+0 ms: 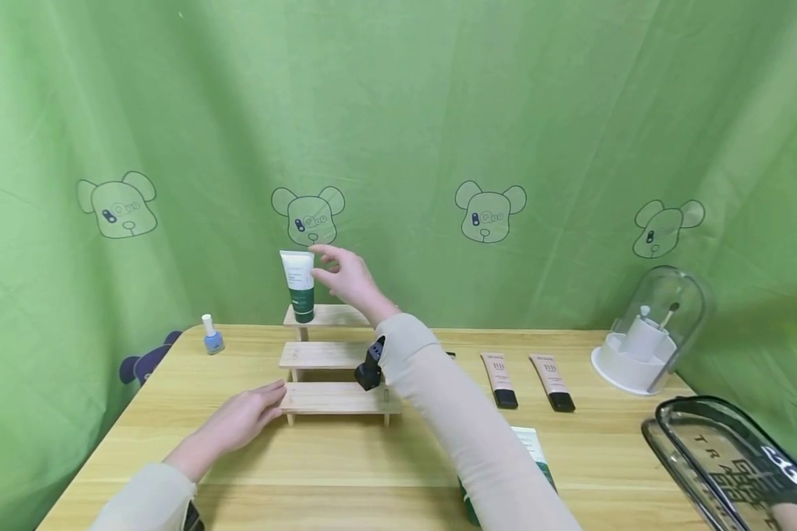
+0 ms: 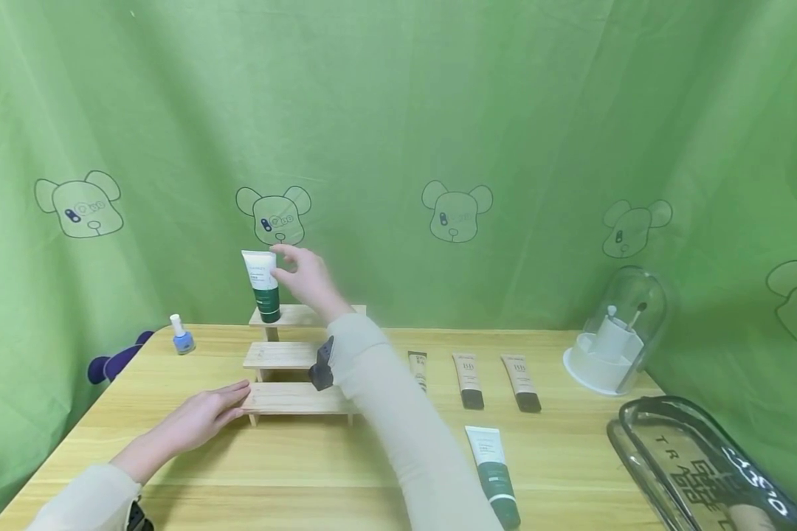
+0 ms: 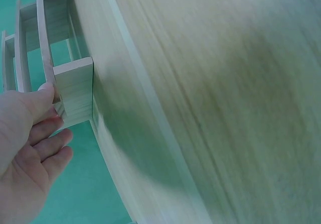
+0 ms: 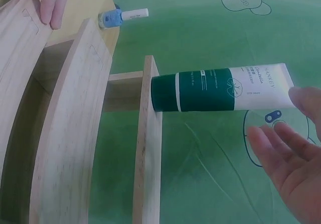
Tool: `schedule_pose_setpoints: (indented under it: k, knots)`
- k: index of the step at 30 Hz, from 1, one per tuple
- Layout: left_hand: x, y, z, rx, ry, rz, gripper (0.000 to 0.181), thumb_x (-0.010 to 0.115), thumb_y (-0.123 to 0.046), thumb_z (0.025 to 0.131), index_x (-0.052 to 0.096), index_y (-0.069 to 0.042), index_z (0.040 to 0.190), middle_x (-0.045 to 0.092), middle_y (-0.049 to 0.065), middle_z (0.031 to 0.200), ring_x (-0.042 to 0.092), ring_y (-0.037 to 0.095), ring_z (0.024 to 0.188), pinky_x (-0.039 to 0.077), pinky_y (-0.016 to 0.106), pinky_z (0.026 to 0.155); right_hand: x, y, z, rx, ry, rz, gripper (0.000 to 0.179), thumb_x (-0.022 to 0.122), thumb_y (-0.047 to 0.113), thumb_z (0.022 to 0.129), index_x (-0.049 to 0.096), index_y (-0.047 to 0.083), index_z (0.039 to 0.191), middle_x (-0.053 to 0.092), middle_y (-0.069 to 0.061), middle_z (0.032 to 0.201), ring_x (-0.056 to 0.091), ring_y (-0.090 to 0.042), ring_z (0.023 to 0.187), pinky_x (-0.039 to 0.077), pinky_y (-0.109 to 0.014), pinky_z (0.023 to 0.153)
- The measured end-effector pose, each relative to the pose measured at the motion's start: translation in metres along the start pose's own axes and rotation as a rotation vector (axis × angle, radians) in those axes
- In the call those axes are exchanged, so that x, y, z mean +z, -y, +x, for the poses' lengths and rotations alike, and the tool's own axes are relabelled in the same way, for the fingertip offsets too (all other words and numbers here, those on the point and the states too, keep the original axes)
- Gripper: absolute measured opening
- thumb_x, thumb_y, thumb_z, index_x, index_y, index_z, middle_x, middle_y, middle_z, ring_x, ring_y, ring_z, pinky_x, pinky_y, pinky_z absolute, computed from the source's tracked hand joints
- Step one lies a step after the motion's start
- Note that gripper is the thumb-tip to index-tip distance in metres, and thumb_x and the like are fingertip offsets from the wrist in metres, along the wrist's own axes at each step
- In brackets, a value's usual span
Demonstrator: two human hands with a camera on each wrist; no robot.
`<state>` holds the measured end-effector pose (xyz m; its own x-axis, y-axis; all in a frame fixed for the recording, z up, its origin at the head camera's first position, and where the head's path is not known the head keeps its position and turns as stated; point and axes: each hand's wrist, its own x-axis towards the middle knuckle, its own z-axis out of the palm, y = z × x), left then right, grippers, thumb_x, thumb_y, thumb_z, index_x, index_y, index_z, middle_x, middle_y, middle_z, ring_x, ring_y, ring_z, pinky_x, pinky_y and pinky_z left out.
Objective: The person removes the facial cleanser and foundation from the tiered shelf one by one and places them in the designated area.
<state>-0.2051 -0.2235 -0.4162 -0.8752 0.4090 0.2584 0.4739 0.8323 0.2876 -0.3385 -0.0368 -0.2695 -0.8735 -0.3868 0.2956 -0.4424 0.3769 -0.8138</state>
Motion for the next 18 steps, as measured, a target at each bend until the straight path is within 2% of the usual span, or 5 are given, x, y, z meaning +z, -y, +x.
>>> schedule_pose_setpoints:
  k: [6,9,14,18]
  knots:
    - [0.000,0.001,-0.001,-0.002,-0.002,0.007,0.038,0.061,-0.010,0.088,0.055,0.007,0.121,0.050,0.023,0.127,0.052,0.039,0.111,0.041,0.049,0.094,0.005,-0.001,0.000,-0.035,-0.123,-0.019,0.025,0.065,0.015,0.087,0.064,0.014,0.112,0.064,-0.004,0.101,0.060,-0.014,0.082,0.053,-0.022,0.061]
    - [0.000,0.001,-0.001,-0.004,-0.001,0.010,0.037,0.061,-0.010,0.088,0.055,0.007,0.121,0.050,0.023,0.127,0.052,0.039,0.111,0.041,0.050,0.095,0.008,0.000,0.001,-0.060,-0.160,-0.075,0.029,0.066,0.019,0.086,0.063,0.016,0.115,0.065,-0.003,0.099,0.060,-0.012,0.083,0.052,-0.021,0.066]
    - [0.001,0.001,-0.002,-0.002,-0.002,0.011,0.038,0.061,-0.010,0.088,0.055,0.007,0.121,0.050,0.023,0.127,0.052,0.038,0.111,0.041,0.050,0.094,0.012,0.006,0.000,-0.110,-0.096,-0.218,0.050,0.066,0.023,0.086,0.050,0.024,0.133,0.061,-0.007,0.113,0.058,-0.014,0.088,0.050,-0.023,0.068]
    - [0.003,0.001,-0.001,0.002,-0.007,0.011,0.038,0.061,-0.011,0.088,0.055,0.007,0.121,0.050,0.023,0.127,0.052,0.038,0.110,0.042,0.049,0.094,0.015,0.010,-0.003,-0.131,-0.048,-0.325,0.048,0.064,0.026,0.087,0.050,0.027,0.133,0.055,-0.004,0.119,0.056,-0.012,0.089,0.048,-0.021,0.065]
